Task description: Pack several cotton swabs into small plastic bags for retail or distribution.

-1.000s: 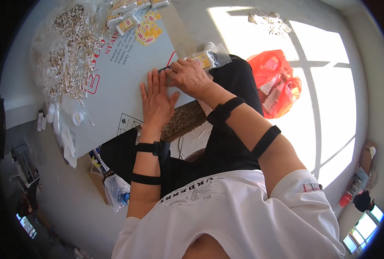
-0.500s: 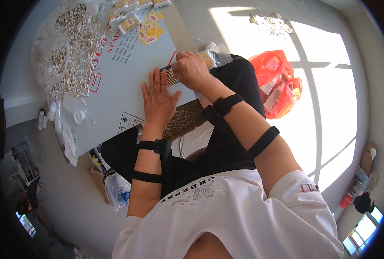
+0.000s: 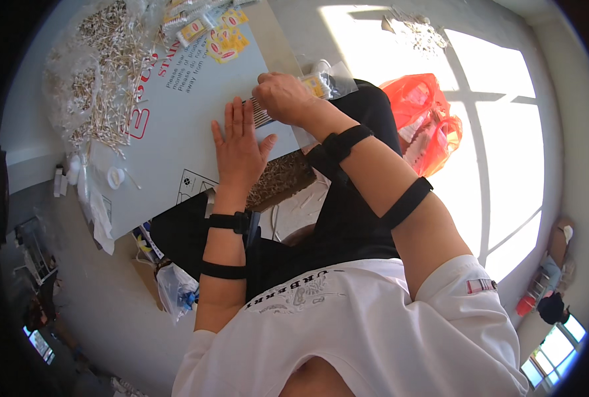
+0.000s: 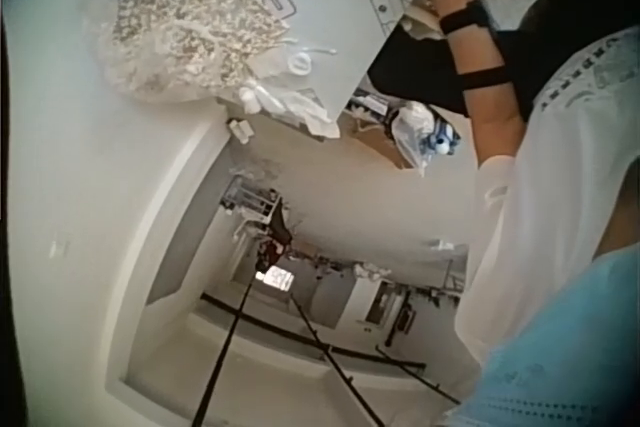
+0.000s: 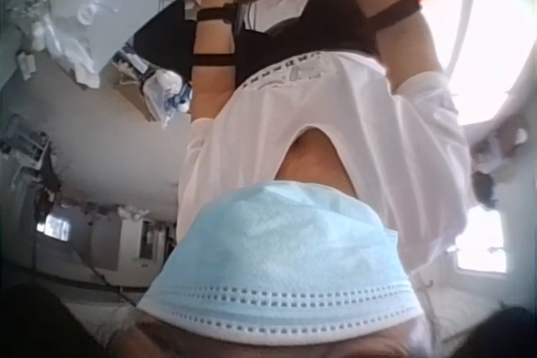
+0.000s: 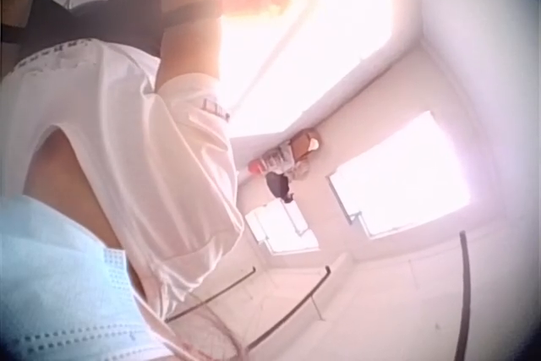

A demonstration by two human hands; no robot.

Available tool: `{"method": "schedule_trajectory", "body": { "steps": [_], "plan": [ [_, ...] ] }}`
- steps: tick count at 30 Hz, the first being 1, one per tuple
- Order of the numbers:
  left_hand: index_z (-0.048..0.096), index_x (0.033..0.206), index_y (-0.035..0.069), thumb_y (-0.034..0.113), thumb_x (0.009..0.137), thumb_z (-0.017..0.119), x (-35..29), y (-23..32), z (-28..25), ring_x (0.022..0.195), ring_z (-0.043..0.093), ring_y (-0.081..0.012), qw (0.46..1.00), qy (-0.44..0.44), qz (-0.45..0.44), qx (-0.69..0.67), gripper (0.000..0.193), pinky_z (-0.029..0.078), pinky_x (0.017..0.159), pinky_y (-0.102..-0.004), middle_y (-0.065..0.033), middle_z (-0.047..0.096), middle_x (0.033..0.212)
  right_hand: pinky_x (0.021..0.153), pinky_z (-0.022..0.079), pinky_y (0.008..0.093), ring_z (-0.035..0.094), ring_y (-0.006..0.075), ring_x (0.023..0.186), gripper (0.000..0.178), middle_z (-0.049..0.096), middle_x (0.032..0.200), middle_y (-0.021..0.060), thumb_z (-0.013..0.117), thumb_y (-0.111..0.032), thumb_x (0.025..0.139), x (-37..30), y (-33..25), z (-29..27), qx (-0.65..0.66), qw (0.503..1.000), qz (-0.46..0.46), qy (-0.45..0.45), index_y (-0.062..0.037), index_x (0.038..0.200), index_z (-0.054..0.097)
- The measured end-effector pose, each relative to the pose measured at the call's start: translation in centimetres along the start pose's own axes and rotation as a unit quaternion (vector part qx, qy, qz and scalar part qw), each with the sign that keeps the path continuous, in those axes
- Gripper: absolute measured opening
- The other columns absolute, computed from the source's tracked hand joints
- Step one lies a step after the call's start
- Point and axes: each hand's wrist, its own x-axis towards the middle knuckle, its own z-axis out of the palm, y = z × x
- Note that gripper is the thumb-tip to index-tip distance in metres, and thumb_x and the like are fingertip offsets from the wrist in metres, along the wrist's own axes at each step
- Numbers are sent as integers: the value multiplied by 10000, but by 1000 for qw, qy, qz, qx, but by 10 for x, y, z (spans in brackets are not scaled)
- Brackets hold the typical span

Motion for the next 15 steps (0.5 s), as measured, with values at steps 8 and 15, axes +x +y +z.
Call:
{"method": "schedule_trajectory", "body": {
  "steps": [8,15],
  "plan": [
    [227,1528,70,455,919,558,1,-1,0,1479,174,-274,1000,-3,6,-13,793,89,1169,-550,-123,215,1591,690,515,430,637,359,813,101,615,817,144,659,-46,779,6,0,0,-4,997,53,-60,6,732,586],
    [294,1492,27,465,895,591,2,-3,-3,1469,205,-287,1000,2,27,-9,798,104,1170,-551,-156,263,1568,780,513,403,614,313,931,310,601,943,127,759,-81,707,-9,-6,-1,25,999,16,26,-25,990,647]
  ]
}}
